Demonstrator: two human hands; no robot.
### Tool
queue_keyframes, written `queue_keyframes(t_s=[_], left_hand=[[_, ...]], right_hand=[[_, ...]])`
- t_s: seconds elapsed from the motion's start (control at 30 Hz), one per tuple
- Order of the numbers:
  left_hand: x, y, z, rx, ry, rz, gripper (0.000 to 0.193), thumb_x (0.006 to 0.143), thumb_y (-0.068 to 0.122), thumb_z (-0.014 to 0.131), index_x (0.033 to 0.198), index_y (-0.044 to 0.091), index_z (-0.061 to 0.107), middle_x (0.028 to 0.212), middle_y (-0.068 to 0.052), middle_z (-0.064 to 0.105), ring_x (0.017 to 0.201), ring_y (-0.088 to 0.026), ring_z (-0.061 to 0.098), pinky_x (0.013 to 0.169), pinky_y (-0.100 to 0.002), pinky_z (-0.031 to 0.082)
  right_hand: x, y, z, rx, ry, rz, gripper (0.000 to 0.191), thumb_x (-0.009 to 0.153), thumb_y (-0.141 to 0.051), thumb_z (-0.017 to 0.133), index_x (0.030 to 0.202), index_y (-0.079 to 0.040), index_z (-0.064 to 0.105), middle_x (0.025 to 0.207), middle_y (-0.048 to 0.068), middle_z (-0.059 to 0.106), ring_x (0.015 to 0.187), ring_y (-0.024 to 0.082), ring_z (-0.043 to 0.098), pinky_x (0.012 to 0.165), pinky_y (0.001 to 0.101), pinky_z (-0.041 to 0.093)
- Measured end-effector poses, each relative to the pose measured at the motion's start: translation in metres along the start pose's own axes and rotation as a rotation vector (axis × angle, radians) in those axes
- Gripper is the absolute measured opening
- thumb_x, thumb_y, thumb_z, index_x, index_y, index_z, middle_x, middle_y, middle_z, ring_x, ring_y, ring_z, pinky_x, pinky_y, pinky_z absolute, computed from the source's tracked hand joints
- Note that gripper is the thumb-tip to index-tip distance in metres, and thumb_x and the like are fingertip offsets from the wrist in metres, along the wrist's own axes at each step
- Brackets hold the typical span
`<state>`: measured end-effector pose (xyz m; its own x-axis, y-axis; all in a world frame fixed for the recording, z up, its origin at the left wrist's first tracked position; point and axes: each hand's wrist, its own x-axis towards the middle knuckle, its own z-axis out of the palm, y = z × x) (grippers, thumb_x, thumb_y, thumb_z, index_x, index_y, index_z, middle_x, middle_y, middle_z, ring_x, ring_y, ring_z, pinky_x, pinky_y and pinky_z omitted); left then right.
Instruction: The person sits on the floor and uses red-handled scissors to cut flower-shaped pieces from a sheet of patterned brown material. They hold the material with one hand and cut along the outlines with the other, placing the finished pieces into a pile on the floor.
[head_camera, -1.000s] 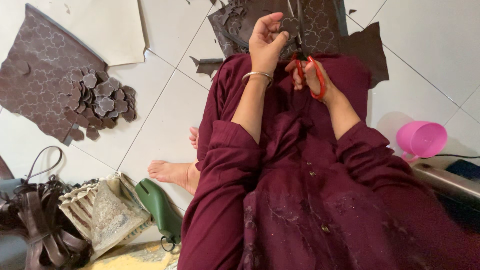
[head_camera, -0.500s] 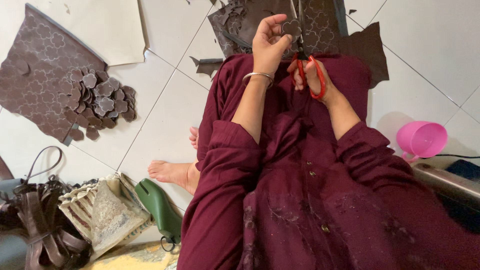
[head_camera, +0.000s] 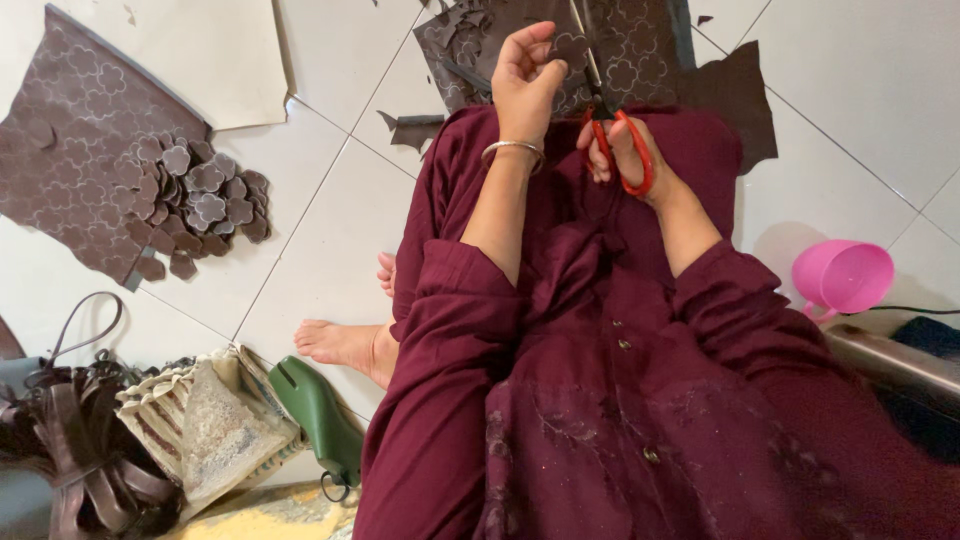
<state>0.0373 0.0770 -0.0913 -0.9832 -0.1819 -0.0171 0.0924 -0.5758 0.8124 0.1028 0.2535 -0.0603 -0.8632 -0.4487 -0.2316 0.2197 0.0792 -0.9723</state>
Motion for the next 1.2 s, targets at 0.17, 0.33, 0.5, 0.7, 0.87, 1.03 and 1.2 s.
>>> queue_keyframes(t_s=[0.17,0.33,0.5,0.7,0.87,1.03,1.2], left_hand=[[0.0014,0.0028,-0.0025,-0.001,0.034,0.038,0.043,0.088,-0.012,0.066,0.129,0.000,0.061,0.101,-0.006,0.071,0.088,-0.011,0.065,0.078,-0.023,0.053],[0.0010,0.0057,-0.0045,0.005,0.076,0.062,0.042,0.089,-0.012,0.066,0.130,0.000,0.061,0.102,-0.007,0.071,0.091,-0.011,0.065,0.081,-0.023,0.053],[0.0012,0.0078,-0.0058,-0.002,0.094,0.063,0.041,0.090,-0.011,0.066,0.129,0.000,0.061,0.102,-0.006,0.071,0.089,-0.011,0.065,0.078,-0.024,0.052],[0.0037,0.0068,-0.0060,0.028,0.127,0.033,0.037,0.091,-0.010,0.065,0.127,0.001,0.062,0.102,-0.006,0.071,0.086,-0.011,0.064,0.069,-0.023,0.051],[0.0044,0.0045,-0.0050,-0.053,0.078,-0.048,0.028,0.094,-0.008,0.061,0.120,0.002,0.063,0.104,-0.005,0.069,0.088,-0.011,0.067,0.069,-0.028,0.059],[0.0004,0.0037,-0.0049,-0.045,0.009,-0.049,0.030,0.096,-0.006,0.063,0.125,0.003,0.065,0.105,-0.004,0.070,0.087,-0.011,0.066,0.069,-0.025,0.054],[-0.0021,0.0044,-0.0036,-0.048,-0.038,-0.048,0.034,0.096,-0.005,0.066,0.129,0.004,0.064,0.108,-0.003,0.071,0.091,-0.009,0.065,0.073,-0.024,0.054]], right_hand=[[0.0013,0.0006,-0.0002,0.032,-0.029,-0.013,0.099,0.081,-0.095,0.048,0.100,0.002,0.060,0.067,0.000,0.049,0.059,0.011,0.049,0.060,0.0279,0.048],[0.0006,-0.0021,-0.0014,-0.023,-0.029,-0.029,0.098,0.081,-0.095,0.046,0.094,0.000,0.062,0.064,-0.001,0.050,0.058,0.010,0.051,0.059,0.0274,0.049],[0.0009,-0.0027,-0.0029,-0.056,-0.034,-0.026,0.097,0.083,-0.094,0.044,0.091,0.001,0.062,0.063,0.000,0.049,0.055,0.011,0.051,0.054,0.0269,0.046],[0.0061,0.0000,0.0021,-0.062,0.018,0.116,0.101,0.082,-0.091,0.047,0.104,0.006,0.063,0.066,0.003,0.052,0.056,0.014,0.052,0.054,0.0290,0.045],[0.0081,-0.0033,0.0041,0.064,-0.043,0.034,0.112,0.083,-0.094,0.035,0.138,0.000,0.058,0.086,-0.002,0.052,0.079,0.010,0.055,0.080,0.0280,0.052],[0.0065,-0.0023,0.0041,0.043,-0.063,0.063,0.114,0.082,-0.095,0.035,0.140,0.000,0.057,0.089,-0.002,0.051,0.082,0.012,0.054,0.082,0.0287,0.051],[0.0087,-0.0018,0.0045,-0.002,-0.105,0.012,0.118,0.077,-0.098,0.035,0.139,0.000,0.059,0.087,-0.002,0.050,0.079,0.012,0.052,0.074,0.0283,0.046]])
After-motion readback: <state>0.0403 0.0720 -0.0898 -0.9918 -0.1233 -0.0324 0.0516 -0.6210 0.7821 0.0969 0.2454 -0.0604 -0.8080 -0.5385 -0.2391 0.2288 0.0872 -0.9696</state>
